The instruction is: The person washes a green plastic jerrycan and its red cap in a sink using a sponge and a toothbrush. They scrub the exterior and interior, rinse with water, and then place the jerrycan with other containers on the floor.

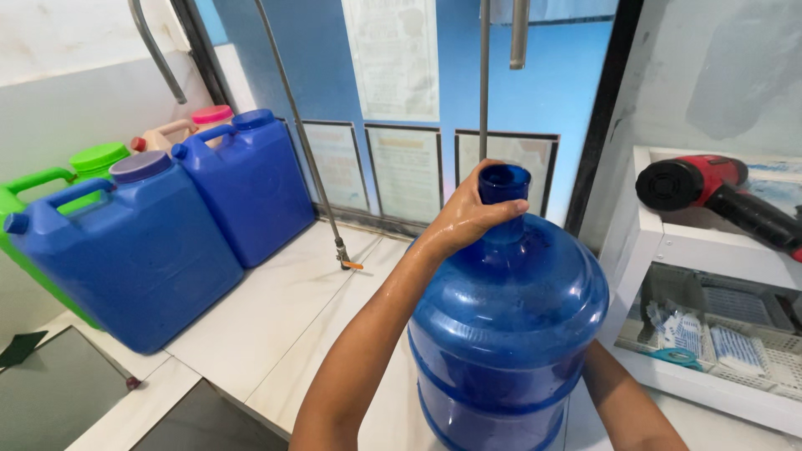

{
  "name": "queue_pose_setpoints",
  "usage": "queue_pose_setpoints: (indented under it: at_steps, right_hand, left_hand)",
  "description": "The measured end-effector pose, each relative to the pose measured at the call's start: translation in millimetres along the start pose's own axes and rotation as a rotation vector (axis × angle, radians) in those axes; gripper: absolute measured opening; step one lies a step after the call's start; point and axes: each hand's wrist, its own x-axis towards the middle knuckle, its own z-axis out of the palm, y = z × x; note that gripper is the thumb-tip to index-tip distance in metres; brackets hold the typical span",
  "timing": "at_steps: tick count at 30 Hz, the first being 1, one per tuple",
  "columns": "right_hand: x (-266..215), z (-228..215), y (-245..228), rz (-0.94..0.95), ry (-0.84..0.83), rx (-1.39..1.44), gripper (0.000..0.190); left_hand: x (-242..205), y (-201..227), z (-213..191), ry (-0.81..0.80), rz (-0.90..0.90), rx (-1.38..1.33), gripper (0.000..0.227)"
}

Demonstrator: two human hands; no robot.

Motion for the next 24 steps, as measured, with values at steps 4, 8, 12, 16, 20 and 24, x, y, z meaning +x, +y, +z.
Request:
queue_pose_setpoints:
  at_steps: [4,8,12,16,20,24]
  right_hand:
    - [-10.4,4.2,-19.4,-0.059,0.013,-0.048,0.033]
    - [-22.4,9.3,-57.3,-0.128,0.032,-0.117,0.033]
    - [-32.6,15.8,-68.9,-0.161,0.04,-0.175,0.032]
    - [-35.5,16.3,-74.0,-0.187,0.057,-0.221,0.031]
    - [-40.0,17.6,-78.2,-0.234,0.089,-0.251,0.031]
    - [-58.3,17.8,-80.8,-0.303,0.134,-0.302,0.03]
  left_hand:
    - [4.0,-1.1,1.0,0.029,-0.045,0.024,0.077]
    - [6.5,-2.4,7.7,0.081,-0.049,0.081,0.08]
    - [1.7,-3.6,5.1,0.061,-0.017,0.039,0.073]
    - [2.6,-0.3,7.5,0.068,-0.038,0.008,0.066]
    - [-3.4,3.6,9.3,0.095,0.0,-0.017,0.059]
    - [-5.8,7.5,12.8,0.12,-0.054,-0.012,0.06]
